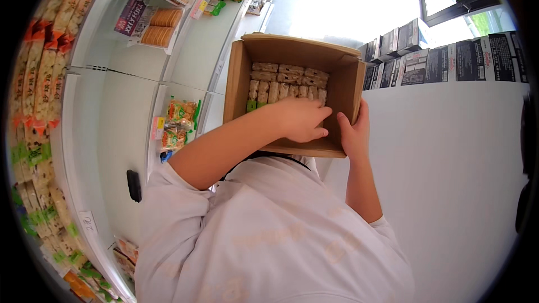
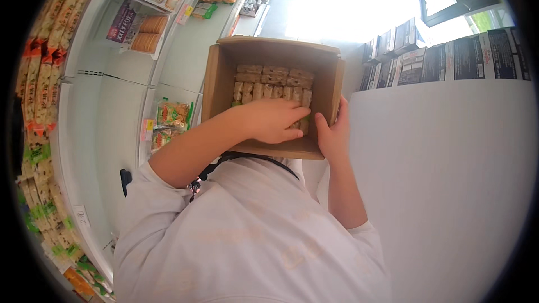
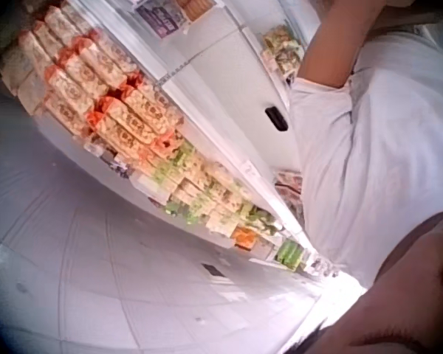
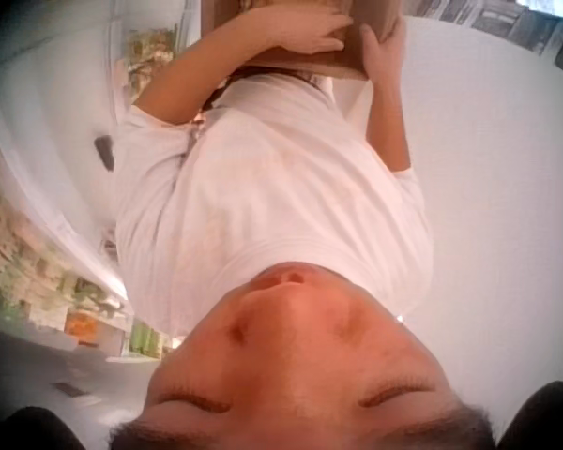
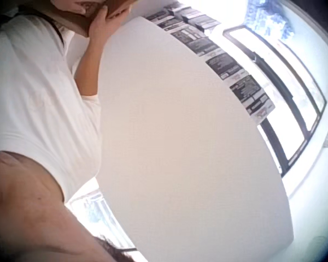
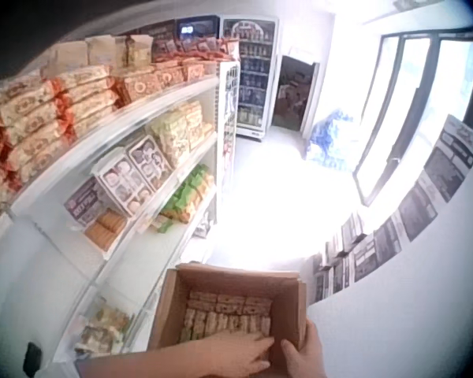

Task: The person repeatedly picks packaged snack items from a shelf and places them into a cardboard box held in front of them. The person handles the items one at a time, transferring them from the display to the box throughout the clip.

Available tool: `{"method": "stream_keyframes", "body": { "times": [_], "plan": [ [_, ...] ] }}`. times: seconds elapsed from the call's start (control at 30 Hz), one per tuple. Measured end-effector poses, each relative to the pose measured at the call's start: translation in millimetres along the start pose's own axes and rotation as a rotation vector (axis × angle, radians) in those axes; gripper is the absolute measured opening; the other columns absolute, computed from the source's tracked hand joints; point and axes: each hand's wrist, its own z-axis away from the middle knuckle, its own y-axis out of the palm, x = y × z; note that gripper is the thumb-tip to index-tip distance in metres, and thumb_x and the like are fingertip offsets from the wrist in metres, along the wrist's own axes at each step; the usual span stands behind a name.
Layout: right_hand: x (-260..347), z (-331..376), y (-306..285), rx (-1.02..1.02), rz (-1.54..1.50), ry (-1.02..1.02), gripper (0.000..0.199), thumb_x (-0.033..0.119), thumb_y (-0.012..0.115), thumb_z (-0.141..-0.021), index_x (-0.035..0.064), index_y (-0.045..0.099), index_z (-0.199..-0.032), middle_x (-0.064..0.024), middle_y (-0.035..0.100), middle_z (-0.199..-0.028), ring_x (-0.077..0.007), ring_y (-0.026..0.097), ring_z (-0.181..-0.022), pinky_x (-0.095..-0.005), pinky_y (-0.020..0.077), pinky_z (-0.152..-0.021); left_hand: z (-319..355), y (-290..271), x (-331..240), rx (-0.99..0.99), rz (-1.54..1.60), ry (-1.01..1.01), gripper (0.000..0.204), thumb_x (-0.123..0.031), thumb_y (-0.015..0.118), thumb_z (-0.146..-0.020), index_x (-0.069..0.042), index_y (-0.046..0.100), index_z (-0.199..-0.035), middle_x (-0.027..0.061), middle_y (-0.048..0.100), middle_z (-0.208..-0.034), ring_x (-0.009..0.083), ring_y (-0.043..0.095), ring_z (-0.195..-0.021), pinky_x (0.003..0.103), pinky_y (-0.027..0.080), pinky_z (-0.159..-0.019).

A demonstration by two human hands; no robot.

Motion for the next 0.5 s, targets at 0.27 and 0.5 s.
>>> {"method": "stream_keyframes", "body": {
  "times": [0.27, 0.5],
  "plan": [
    [48.1, 5.5, 20.1, -0.031, 0.675, -0.213, 0.085, 0.014, 0.075, -0.093, 0.0032, 0.031, -0.164, -0.0328, 0.029, -0.166, -0.0497, 0.033, -0.153, -0.0530, 0.0335, -0.124, 175.9, 34.2, -5.7, -0.516, 0.395, 0.042, 0.049, -0.025, 0.067, -0.101, -0.003, 0.061, -0.144, 0.0200, 0.067, -0.137, 0.0384, 0.064, -0.124, 0.045, 0.052, -0.104],
    [153.6, 12.1, 106.3, 0.515, 0.859, -0.622, 0.059, 0.022, 0.077, -0.093, 0.0033, 0.058, -0.145, -0.0250, 0.051, -0.155, -0.0457, 0.051, -0.141, -0.0528, 0.0445, -0.114, 309.9, 60.8, -28.0, -1.561, 0.077, -0.121, 0.033, -0.001, 0.065, -0.092, 0.006, 0.071, -0.124, 0.0226, 0.074, -0.120, 0.0372, 0.071, -0.108, 0.044, 0.056, -0.095]
  ]
}}
